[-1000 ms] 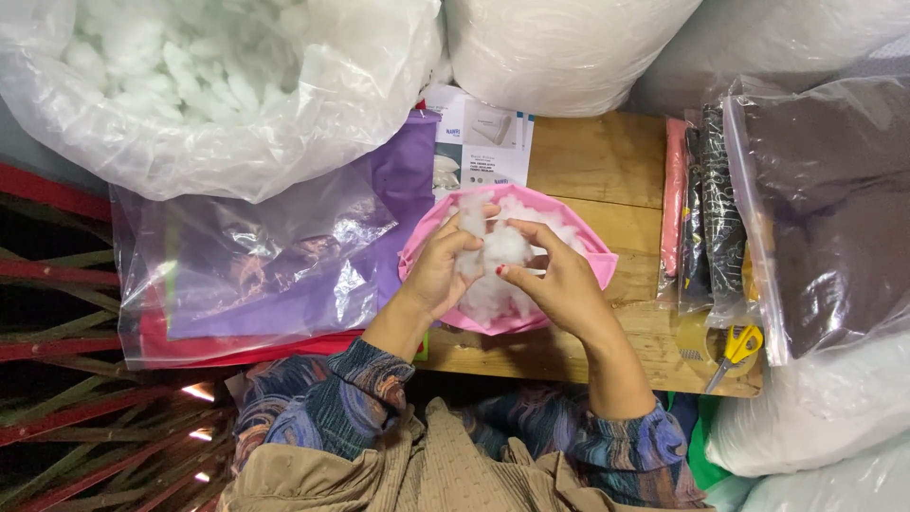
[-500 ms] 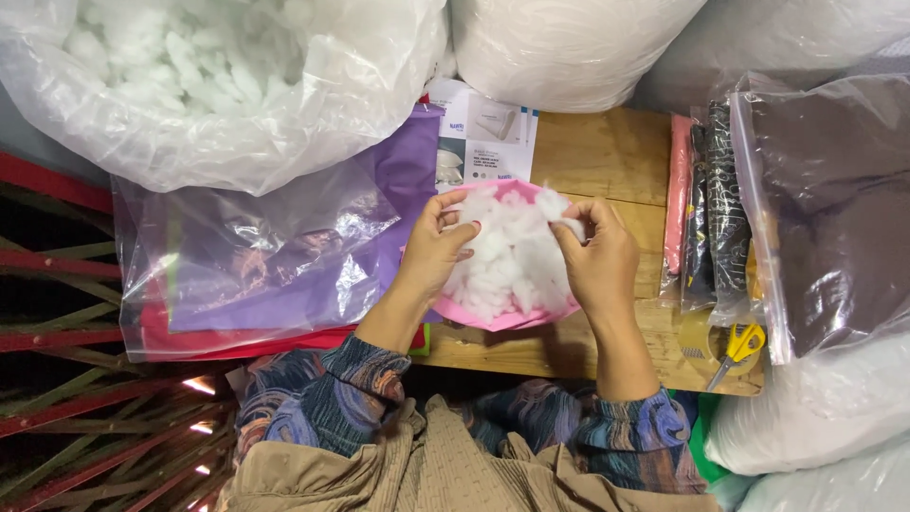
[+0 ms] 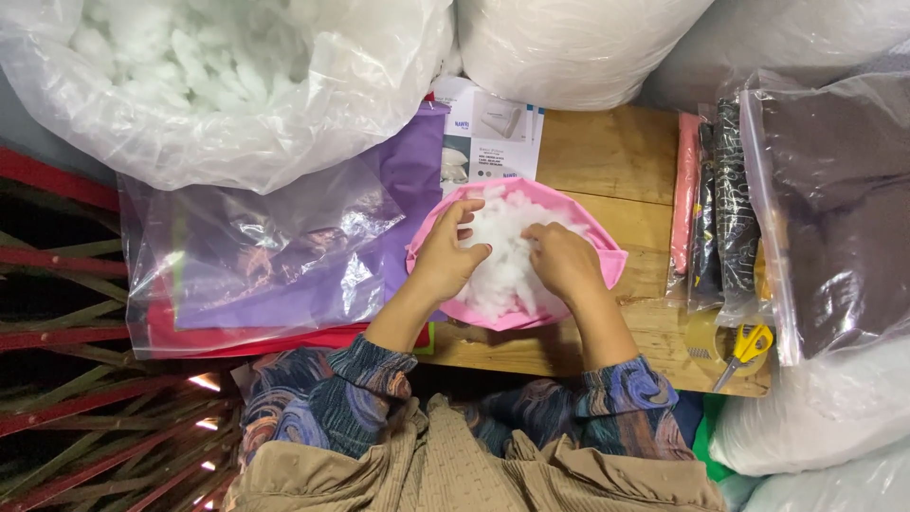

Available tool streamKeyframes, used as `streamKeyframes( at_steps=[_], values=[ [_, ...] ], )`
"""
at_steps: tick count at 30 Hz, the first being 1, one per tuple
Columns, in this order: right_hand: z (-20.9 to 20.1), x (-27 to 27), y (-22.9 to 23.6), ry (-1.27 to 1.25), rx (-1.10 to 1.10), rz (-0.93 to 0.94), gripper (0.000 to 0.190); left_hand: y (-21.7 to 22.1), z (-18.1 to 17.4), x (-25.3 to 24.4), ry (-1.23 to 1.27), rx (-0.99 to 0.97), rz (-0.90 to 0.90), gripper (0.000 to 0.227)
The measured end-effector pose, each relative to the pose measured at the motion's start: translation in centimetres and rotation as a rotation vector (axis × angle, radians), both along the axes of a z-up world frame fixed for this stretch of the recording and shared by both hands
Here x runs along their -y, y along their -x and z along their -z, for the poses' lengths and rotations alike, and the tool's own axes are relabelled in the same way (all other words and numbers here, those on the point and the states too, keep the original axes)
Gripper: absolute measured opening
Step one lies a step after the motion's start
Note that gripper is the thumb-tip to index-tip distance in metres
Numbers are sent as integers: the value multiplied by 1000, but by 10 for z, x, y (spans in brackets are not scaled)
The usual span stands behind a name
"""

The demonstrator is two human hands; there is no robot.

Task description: The person is manually stuffing a pink cushion cover with white polyester fiberfill taken from a large plastic bag.

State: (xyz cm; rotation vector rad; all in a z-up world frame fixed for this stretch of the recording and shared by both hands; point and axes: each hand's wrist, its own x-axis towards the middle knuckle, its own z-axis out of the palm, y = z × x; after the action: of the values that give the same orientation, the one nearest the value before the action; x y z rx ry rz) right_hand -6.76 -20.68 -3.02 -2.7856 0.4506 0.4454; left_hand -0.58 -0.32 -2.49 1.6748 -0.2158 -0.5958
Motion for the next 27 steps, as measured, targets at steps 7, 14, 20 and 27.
streamKeyframes(
  at_steps=[7,14,20,27],
  values=[
    [-53,-24,10,-16,307,89,21,7,-24,-4,-303,252,153,50],
    [-27,-49,13,-145,2,-287,35,27,38,3,-837,1125,241,15],
    [-47,-37,-1,-42,261,35,23,28,20,3,-816,1231,122,10],
    [6,-57,-31,16,143,-192,51,39,31,-1,-720,1179,338,12]
  ],
)
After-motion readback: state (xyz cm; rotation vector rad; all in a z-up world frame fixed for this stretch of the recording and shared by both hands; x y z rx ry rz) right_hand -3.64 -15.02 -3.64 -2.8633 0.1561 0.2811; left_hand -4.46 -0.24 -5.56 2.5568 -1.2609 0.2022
